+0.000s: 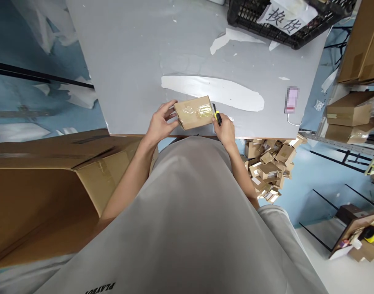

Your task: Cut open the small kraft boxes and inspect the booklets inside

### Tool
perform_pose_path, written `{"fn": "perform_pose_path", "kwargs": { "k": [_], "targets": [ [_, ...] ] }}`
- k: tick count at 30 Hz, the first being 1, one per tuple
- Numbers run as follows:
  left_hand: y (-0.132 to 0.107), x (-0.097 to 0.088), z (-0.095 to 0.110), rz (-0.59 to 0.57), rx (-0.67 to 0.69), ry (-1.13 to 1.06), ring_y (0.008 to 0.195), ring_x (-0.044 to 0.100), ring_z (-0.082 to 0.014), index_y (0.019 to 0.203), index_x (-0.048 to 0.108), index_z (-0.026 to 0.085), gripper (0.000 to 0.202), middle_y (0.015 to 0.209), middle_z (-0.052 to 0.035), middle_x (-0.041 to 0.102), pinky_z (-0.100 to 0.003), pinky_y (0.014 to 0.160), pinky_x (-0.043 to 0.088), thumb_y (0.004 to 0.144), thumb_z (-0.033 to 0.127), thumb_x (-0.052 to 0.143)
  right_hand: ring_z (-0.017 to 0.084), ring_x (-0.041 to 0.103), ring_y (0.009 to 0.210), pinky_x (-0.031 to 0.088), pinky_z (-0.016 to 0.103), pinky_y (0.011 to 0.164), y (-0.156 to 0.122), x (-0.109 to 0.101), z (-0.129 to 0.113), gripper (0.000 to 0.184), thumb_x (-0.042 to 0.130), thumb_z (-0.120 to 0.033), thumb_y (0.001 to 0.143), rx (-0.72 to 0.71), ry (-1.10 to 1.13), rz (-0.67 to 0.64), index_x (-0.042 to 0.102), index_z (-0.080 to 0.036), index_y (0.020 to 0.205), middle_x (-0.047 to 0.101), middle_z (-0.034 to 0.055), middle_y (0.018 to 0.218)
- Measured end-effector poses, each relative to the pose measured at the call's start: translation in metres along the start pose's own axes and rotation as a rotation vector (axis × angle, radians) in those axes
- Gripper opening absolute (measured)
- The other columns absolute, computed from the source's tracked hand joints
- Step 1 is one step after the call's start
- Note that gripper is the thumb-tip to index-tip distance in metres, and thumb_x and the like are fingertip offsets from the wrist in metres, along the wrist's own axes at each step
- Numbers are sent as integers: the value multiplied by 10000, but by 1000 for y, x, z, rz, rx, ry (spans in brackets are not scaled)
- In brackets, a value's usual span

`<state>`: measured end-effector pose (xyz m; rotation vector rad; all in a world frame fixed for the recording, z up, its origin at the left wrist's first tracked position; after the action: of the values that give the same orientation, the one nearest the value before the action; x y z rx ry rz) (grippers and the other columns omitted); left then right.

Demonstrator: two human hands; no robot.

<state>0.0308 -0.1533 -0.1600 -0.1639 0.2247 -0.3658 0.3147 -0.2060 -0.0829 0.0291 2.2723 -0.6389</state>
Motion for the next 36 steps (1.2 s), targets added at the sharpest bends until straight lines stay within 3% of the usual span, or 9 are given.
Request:
{"fn": "perform_pose_path", "kwargs": {
  "k": [5, 10, 14, 17, 24, 31, 36],
  "targets": [
    [-3, 2, 6, 5, 27, 90, 1587, 615, -387, 1733, 536, 315, 798, 1749, -145, 564, -612, 1336, 513, 1004, 538, 770, 302, 816, 985, 611, 380, 944, -1, 1, 3, 397, 568, -572, 1148, 12, 50, -8, 738, -218, 1213, 834, 114, 1096],
    [7, 21, 39, 32, 171, 350, 1768, 344, -406, 1698, 568, 383, 722, 1874, -70, 434, -692, 1444, 297, 1037, 618, 740, 284, 819, 971, 616, 370, 952, -6, -1, 3, 456, 484, -611, 1174, 6, 95, 34, 727, -230, 1235, 838, 109, 1118],
    [19, 52, 70, -113, 278, 468, 1800, 252, -420, 1588, 672, 381, 572, 1823, -34, 518, -751, 1458, 175, 1069, 622, 673, 290, 821, 1056, 622, 371, 996, -9, -4, -1, 517, 419, -643, 1193, -39, 125, 28, 730, -241, 1290, 842, 107, 1166],
    [25, 66, 80, -189, 270, 452, 1790, 285, -420, 1503, 729, 360, 501, 1723, -48, 629, -743, 1471, 126, 1087, 622, 632, 312, 807, 1170, 615, 398, 1062, -10, -8, -8, 538, 427, -645, 1193, -66, 119, 7, 724, -241, 1391, 834, 128, 1285],
    [29, 65, 77, -188, 251, 342, 1760, 347, -451, 1350, 791, 345, 420, 1611, -72, 706, -774, 1463, 121, 1062, 626, 667, 345, 737, 1341, 566, 434, 1174, -8, -11, -24, 469, 446, -455, 1198, -63, -71, -43, 692, -218, 1519, 792, 170, 1415],
    [34, 64, 75, -220, 276, 347, 1753, 363, -449, 1334, 797, 348, 376, 1592, -77, 708, -772, 1460, 130, 1064, 574, 667, 347, 737, 1308, 571, 423, 1146, -10, -10, -30, 427, 461, -404, 1200, -42, -156, -41, 696, -225, 1508, 798, 161, 1363],
    [35, 66, 69, -223, 287, 330, 1749, 376, -438, 1336, 799, 352, 368, 1581, -78, 712, -759, 1463, 127, 1056, 556, 674, 379, 758, 1215, 574, 486, 1111, -9, -6, -44, 391, 416, -282, 1185, 37, -286, -64, 686, -162, 1441, 782, 208, 1312]
  ]
}}
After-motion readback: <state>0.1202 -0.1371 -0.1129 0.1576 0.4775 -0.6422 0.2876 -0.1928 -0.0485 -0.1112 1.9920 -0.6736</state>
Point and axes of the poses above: each hand's wrist, its own y-axis towards the middle knuckle, its own x-axis out of the palm, z = x × y, the point moved 2 cm from there along y, towards the middle knuckle
